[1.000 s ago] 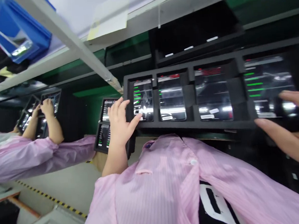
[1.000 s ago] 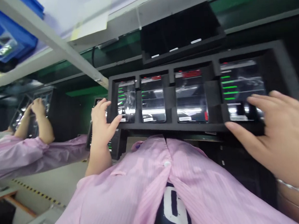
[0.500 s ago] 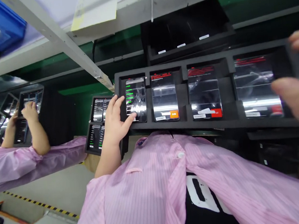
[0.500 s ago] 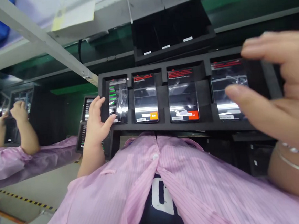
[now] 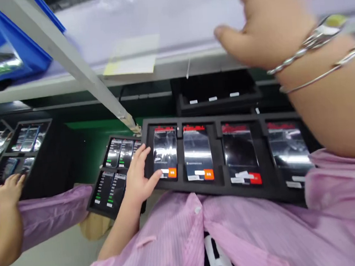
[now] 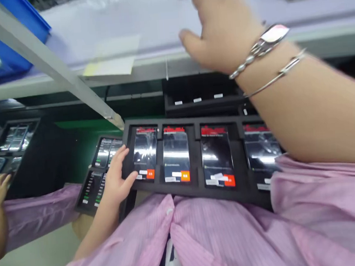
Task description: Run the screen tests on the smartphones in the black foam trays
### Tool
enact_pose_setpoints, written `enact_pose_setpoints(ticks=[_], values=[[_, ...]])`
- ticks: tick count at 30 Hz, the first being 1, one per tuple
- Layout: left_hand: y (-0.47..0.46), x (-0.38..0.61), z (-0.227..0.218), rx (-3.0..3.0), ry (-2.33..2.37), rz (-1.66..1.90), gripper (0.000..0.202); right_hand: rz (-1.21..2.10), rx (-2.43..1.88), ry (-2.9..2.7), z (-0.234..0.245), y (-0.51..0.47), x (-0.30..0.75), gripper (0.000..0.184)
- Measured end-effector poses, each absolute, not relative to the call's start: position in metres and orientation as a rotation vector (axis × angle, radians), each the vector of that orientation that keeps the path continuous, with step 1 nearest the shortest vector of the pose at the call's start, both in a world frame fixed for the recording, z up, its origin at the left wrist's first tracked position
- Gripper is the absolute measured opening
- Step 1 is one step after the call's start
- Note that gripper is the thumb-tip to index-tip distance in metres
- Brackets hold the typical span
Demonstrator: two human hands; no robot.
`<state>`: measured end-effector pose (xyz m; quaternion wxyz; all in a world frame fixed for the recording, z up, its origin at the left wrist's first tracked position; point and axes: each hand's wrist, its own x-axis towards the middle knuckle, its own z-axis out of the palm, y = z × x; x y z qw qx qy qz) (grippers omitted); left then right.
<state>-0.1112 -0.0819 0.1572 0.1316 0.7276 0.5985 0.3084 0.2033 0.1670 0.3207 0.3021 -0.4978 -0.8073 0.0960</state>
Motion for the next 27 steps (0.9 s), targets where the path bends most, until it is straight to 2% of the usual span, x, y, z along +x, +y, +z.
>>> enact_pose_setpoints(ticks=[3, 7, 11, 15, 18, 22, 27], values=[[-0.084, -0.111, 0.156, 2.067, 1.753, 0.923, 0.065, 0.064, -1.276, -2.281, 0.315, 0.203, 0.178, 0.058], [-0.087, -0.11, 0.155, 2.02, 1.744, 0.963, 0.061, 0.175, -1.258, -2.325, 0.297, 0.228, 0.147, 0.051], [-0.087, -0.113, 0.15, 2.016, 1.723, 0.996, 0.062, 0.078, -1.306, -2.308, 0.302, 0.231, 0.131, 0.049], [-0.084, -0.115, 0.143, 2.024, 1.736, 1.115, 0.058, -0.009, -1.494, -2.122, 0.313, 0.24, 0.166, 0.044], [-0.079, -0.117, 0.141, 2.04, 1.739, 1.125, 0.054, 0.07, -1.777, -1.995, 0.312, 0.246, 0.21, 0.042], [-0.074, -0.12, 0.141, 2.09, 1.707, 1.148, 0.054, 0.163, -1.893, -2.033, 0.302, 0.235, 0.249, 0.024], [-0.067, -0.117, 0.141, 2.08, 1.771, 1.102, 0.067, 0.161, -1.756, -1.998, 0.29, 0.203, 0.277, 0.049]])
